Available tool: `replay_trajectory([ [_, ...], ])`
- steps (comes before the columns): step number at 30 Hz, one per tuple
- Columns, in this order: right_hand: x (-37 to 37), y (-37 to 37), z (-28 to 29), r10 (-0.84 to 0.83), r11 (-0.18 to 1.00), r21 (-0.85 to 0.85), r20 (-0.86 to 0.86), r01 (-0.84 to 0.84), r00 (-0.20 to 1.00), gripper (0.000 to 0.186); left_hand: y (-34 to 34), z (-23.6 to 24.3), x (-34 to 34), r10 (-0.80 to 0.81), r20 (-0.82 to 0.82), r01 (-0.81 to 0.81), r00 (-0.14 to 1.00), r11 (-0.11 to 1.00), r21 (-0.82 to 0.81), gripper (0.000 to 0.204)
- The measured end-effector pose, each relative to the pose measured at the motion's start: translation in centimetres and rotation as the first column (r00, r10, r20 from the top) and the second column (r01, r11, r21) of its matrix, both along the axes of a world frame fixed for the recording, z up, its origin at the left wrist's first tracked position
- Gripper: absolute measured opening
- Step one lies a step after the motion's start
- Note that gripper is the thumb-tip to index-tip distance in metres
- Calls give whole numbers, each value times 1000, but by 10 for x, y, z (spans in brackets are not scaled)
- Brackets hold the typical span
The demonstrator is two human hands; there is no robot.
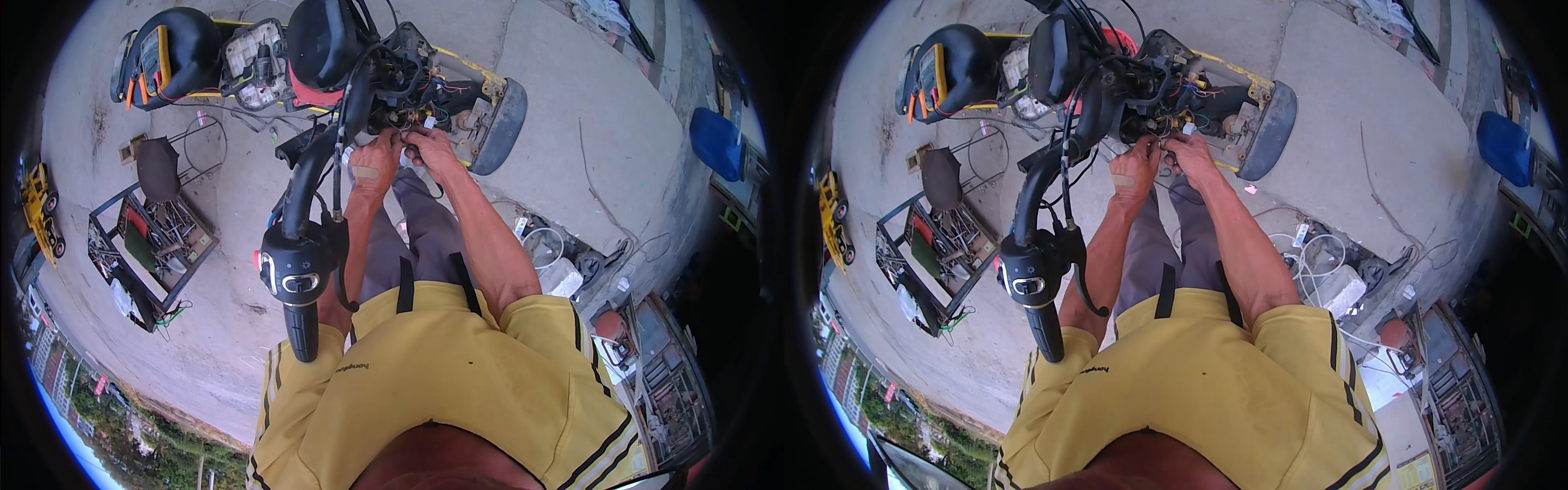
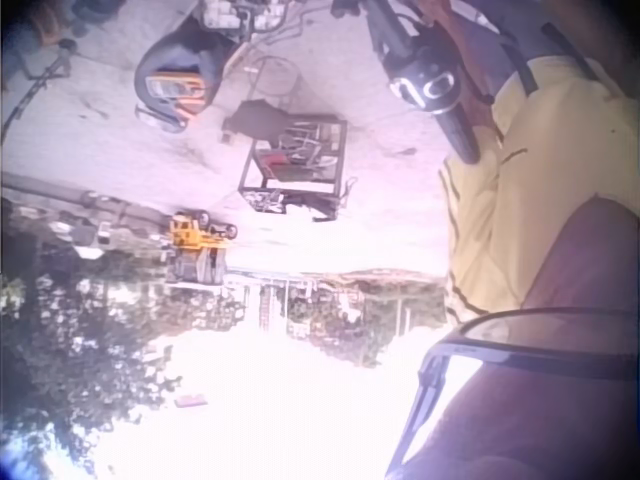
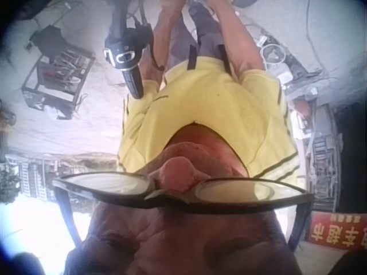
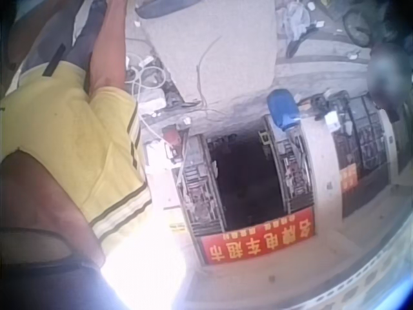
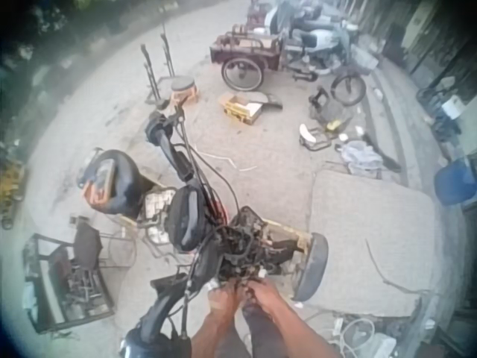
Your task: The person works on the electrical system of a yellow electric scooter. They use a multimeter to test the battery and wires, then use pliers to strip and connect wires near the handlebar area.
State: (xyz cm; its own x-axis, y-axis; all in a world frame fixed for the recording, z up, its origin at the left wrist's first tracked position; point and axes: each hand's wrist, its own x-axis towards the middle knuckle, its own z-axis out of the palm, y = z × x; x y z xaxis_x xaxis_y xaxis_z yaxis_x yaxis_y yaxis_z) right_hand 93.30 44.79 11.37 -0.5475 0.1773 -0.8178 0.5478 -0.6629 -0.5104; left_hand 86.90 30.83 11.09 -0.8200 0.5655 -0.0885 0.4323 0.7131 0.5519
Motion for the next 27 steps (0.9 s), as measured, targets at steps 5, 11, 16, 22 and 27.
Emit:
replay_trajectory([
  [5,-3,-3,0,-12,1000,14,37,11,999,13,-4,1,-1,-35,5,35,999,999,33,14],
  [11,-7,-3,4,-26,999,-18,98,28,995,9,-27,15,8,2,106,-18,994,989,145,16],
  [16,-8,-8,2,-111,994,-1,142,112,984,10,-65,-3,13,243,548,-430,800,869,243,19],
  [22,-13,-7,4,-86,994,-55,179,97,980,11,-66,26,-13,231,587,-544,776,716,437,24],
  [27,-16,-9,12,-80,996,-26,200,87,976,12,-57,60,-41,117,484,-399,867,746,534,48],
])
